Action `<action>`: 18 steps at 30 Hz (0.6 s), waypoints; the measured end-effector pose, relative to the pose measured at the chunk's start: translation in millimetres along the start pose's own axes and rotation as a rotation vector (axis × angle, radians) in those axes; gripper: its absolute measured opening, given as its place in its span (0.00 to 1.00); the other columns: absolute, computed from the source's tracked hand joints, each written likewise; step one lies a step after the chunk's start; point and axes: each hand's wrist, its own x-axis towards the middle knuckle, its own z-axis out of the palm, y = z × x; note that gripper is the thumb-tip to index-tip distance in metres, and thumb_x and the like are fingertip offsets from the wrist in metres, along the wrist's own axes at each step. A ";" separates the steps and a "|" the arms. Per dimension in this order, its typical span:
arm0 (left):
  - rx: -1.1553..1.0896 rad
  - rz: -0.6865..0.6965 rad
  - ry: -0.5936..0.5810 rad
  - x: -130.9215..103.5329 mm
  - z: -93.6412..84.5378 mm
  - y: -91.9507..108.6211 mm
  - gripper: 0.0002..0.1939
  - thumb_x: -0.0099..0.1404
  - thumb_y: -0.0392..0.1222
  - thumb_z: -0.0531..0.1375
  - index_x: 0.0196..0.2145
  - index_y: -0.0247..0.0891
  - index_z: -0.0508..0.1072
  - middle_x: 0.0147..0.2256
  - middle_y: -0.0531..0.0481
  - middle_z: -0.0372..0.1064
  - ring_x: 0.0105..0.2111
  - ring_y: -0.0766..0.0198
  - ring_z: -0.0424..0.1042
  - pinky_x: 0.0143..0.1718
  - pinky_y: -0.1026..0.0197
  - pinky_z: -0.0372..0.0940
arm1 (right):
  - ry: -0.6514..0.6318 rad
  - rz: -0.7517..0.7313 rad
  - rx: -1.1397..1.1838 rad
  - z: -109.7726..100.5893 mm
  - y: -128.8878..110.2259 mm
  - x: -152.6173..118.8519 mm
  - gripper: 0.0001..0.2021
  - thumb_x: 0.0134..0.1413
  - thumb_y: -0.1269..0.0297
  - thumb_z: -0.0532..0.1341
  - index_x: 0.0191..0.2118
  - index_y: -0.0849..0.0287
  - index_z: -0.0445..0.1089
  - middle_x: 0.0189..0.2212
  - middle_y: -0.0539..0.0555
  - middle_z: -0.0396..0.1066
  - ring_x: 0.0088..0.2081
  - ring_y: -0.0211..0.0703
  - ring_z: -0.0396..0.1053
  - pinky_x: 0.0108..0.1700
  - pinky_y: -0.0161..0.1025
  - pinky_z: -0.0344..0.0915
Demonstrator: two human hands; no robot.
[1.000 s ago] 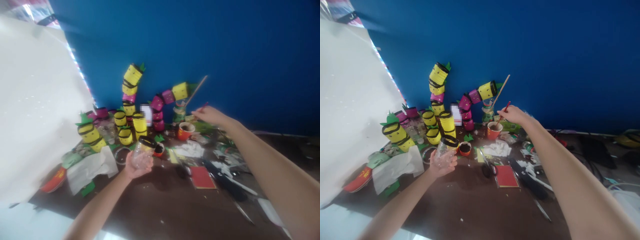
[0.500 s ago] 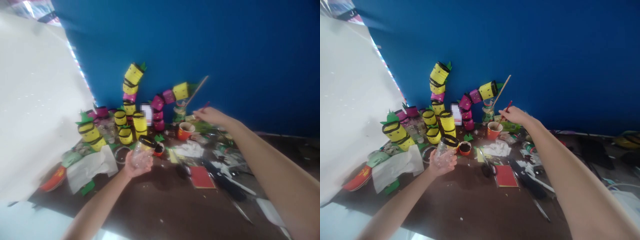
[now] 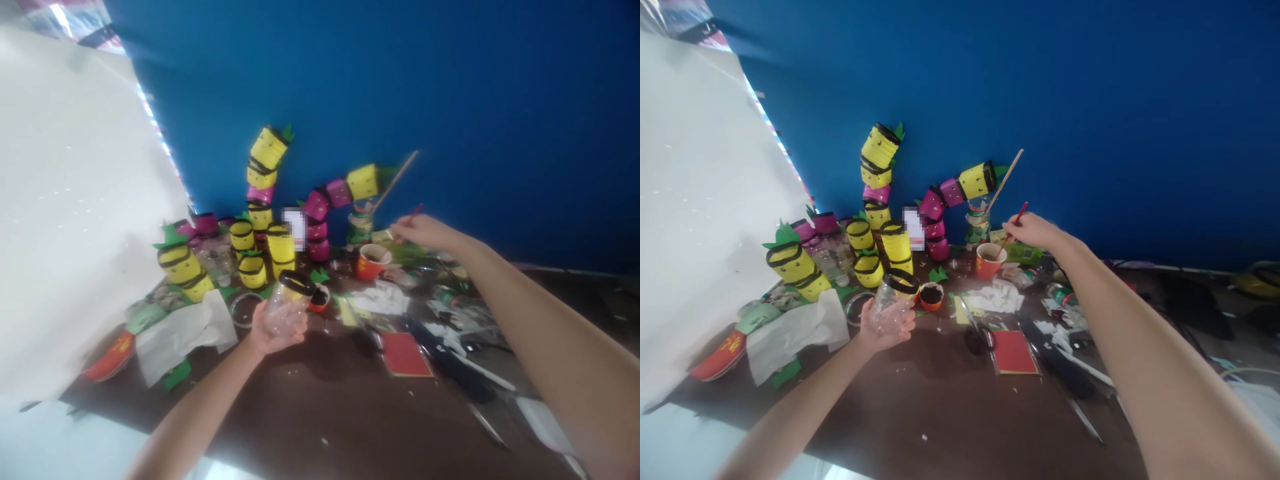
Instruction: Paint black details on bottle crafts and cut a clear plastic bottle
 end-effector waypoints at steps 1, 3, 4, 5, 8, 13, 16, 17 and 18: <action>-0.002 -0.005 -0.003 0.2 0.1 0.1 0.38 0.49 0.62 0.60 0.48 0.29 0.68 0.35 0.41 0.70 0.30 0.61 0.67 0.30 0.61 0.58 | -0.006 0.008 0.006 -0.1 -0.2 0.6 0.15 0.61 0.60 0.51 0.31 0.61 0.71 0.33 0.59 0.78 0.36 0.47 0.75 0.42 0.40 0.67; -0.004 -0.007 -0.006 0.3 -0.3 0.3 0.37 0.49 0.62 0.60 0.48 0.29 0.68 0.35 0.41 0.70 0.30 0.61 0.67 0.30 0.61 0.58 | -0.025 0.029 0.028 -0.6 -1.0 1.9 0.16 0.61 0.59 0.51 0.32 0.61 0.71 0.34 0.59 0.78 0.36 0.47 0.75 0.43 0.40 0.67; -0.004 -0.005 -0.007 0.3 -0.9 0.4 0.37 0.49 0.62 0.60 0.48 0.29 0.68 0.35 0.41 0.70 0.30 0.61 0.67 0.31 0.60 0.58 | -0.026 0.034 0.036 -0.8 -1.5 2.6 0.16 0.62 0.59 0.51 0.32 0.61 0.71 0.34 0.59 0.78 0.37 0.46 0.75 0.43 0.39 0.67; -0.004 -0.004 -0.008 0.3 -1.8 0.4 0.37 0.49 0.62 0.59 0.48 0.29 0.68 0.36 0.41 0.70 0.30 0.61 0.67 0.31 0.60 0.58 | -0.021 0.039 0.042 -1.0 -1.9 3.3 0.15 0.62 0.60 0.51 0.32 0.62 0.71 0.34 0.59 0.78 0.37 0.46 0.75 0.43 0.39 0.66; 0.004 -0.008 -0.013 0.0 -4.9 0.3 0.38 0.50 0.63 0.59 0.49 0.29 0.67 0.36 0.40 0.70 0.31 0.60 0.67 0.33 0.59 0.59 | -0.014 0.046 0.055 -1.1 -3.1 4.5 0.15 0.62 0.60 0.51 0.31 0.61 0.70 0.34 0.59 0.77 0.37 0.45 0.74 0.42 0.37 0.66; 0.019 -0.005 -0.002 -0.1 -4.6 0.0 0.38 0.50 0.63 0.58 0.50 0.30 0.66 0.36 0.41 0.70 0.32 0.59 0.68 0.35 0.57 0.59 | 0.010 0.038 0.064 0.1 -3.4 4.2 0.14 0.61 0.59 0.52 0.30 0.60 0.69 0.32 0.58 0.77 0.36 0.46 0.74 0.42 0.37 0.66; 0.011 -0.010 -0.005 -0.1 -3.8 0.0 0.38 0.50 0.62 0.59 0.49 0.29 0.66 0.36 0.41 0.70 0.31 0.59 0.68 0.34 0.57 0.59 | 0.013 0.038 0.064 0.6 -2.0 4.0 0.14 0.61 0.59 0.52 0.29 0.60 0.69 0.32 0.57 0.77 0.36 0.46 0.74 0.41 0.38 0.66; 0.009 -0.012 -0.008 -0.1 -4.2 0.0 0.38 0.50 0.62 0.59 0.50 0.29 0.66 0.36 0.40 0.70 0.31 0.59 0.68 0.34 0.57 0.59 | 0.010 0.040 0.065 0.7 -1.3 4.1 0.14 0.61 0.59 0.52 0.30 0.60 0.69 0.32 0.57 0.77 0.35 0.46 0.74 0.41 0.38 0.66; 0.011 -0.013 -0.009 -0.1 -4.8 0.0 0.38 0.51 0.63 0.58 0.50 0.29 0.66 0.36 0.40 0.70 0.32 0.59 0.68 0.35 0.57 0.59 | 0.004 0.044 0.067 0.8 -0.7 4.2 0.14 0.61 0.59 0.52 0.30 0.60 0.68 0.31 0.57 0.77 0.33 0.45 0.74 0.40 0.38 0.66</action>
